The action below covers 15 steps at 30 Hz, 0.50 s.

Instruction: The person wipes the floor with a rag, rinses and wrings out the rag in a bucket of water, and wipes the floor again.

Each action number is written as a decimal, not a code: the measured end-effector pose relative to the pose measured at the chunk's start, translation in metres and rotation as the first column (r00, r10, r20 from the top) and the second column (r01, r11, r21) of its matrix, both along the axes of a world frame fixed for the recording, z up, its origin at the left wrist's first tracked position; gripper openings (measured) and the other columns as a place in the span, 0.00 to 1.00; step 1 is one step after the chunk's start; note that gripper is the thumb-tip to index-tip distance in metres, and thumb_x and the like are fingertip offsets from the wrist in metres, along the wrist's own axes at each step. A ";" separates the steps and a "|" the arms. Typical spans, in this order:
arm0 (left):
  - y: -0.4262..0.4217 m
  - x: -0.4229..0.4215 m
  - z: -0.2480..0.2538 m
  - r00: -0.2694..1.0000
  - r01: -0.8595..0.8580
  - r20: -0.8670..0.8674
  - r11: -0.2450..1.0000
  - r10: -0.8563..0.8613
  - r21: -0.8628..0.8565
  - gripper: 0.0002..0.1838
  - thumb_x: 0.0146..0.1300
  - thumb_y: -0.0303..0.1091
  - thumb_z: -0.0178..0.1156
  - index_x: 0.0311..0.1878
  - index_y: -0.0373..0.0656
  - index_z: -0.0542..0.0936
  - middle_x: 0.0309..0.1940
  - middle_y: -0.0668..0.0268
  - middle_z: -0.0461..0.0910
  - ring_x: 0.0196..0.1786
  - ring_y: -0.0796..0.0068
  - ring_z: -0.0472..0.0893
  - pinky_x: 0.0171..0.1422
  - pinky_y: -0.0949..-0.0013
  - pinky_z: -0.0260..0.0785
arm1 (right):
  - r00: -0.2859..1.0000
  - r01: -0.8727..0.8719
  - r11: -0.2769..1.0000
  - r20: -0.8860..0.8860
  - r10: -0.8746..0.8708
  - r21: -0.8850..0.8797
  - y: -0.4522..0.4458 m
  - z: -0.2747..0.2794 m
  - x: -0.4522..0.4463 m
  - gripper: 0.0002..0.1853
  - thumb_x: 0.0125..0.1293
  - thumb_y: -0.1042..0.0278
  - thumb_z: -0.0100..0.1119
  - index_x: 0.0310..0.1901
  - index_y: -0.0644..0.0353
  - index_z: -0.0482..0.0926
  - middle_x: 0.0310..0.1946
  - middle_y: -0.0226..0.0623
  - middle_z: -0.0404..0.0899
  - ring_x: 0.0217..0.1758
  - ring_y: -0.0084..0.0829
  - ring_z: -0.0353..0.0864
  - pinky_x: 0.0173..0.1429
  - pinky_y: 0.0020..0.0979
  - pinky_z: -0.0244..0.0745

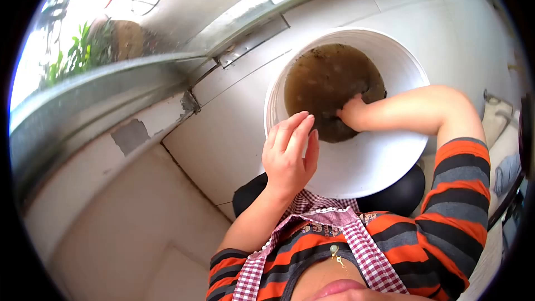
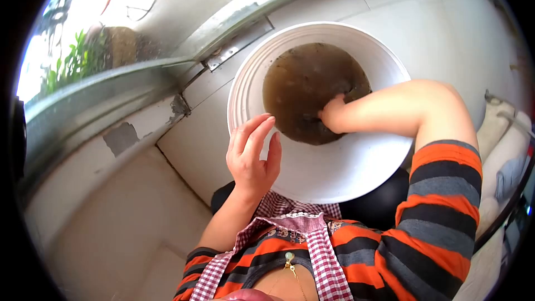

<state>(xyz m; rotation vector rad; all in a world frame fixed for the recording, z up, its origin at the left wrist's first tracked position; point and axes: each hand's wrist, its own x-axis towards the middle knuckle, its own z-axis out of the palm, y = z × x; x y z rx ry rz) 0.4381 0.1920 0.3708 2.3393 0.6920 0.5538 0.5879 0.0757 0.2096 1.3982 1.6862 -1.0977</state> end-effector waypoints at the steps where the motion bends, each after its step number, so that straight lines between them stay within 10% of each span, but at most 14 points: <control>1: -0.002 0.002 -0.001 1.000 -0.003 -0.010 1.000 0.003 0.011 0.14 0.47 0.21 0.63 0.41 0.40 0.79 0.40 0.62 0.80 0.37 0.64 0.79 0.41 0.68 0.71 | 0.999 0.044 0.999 0.026 -0.044 0.003 -0.002 -0.008 -0.003 0.25 0.52 0.67 0.60 0.55 0.52 0.72 0.49 0.43 0.77 0.54 0.44 0.76 0.56 0.58 0.62; 7: -0.010 0.003 -0.012 0.997 -0.076 0.031 0.995 0.074 0.063 0.12 0.45 0.18 0.61 0.36 0.41 0.80 0.36 0.65 0.81 0.33 0.67 0.79 0.37 0.70 0.70 | 0.755 0.655 0.722 -0.169 -0.633 0.220 0.008 0.008 -0.011 0.23 0.52 0.63 0.61 0.53 0.55 0.74 0.45 0.41 0.78 0.52 0.44 0.76 0.55 0.53 0.67; 10: -0.015 0.000 -0.008 0.995 -0.095 0.041 0.993 0.093 0.072 0.11 0.47 0.17 0.59 0.35 0.40 0.79 0.34 0.63 0.81 0.34 0.66 0.78 0.37 0.69 0.69 | 0.728 0.678 0.735 -0.137 -0.672 -0.002 0.025 -0.004 -0.019 0.25 0.55 0.58 0.63 0.55 0.54 0.73 0.53 0.38 0.75 0.58 0.42 0.73 0.58 0.51 0.65; 15: -0.016 0.003 -0.002 0.982 -0.001 -0.185 0.986 0.031 0.164 0.09 0.51 0.23 0.58 0.36 0.46 0.78 0.37 0.67 0.80 0.36 0.66 0.78 0.39 0.67 0.69 | 0.381 0.921 0.368 -0.094 -0.920 0.131 -0.001 0.019 -0.049 0.10 0.63 0.64 0.52 0.45 0.52 0.77 0.42 0.37 0.80 0.52 0.39 0.78 0.52 0.49 0.67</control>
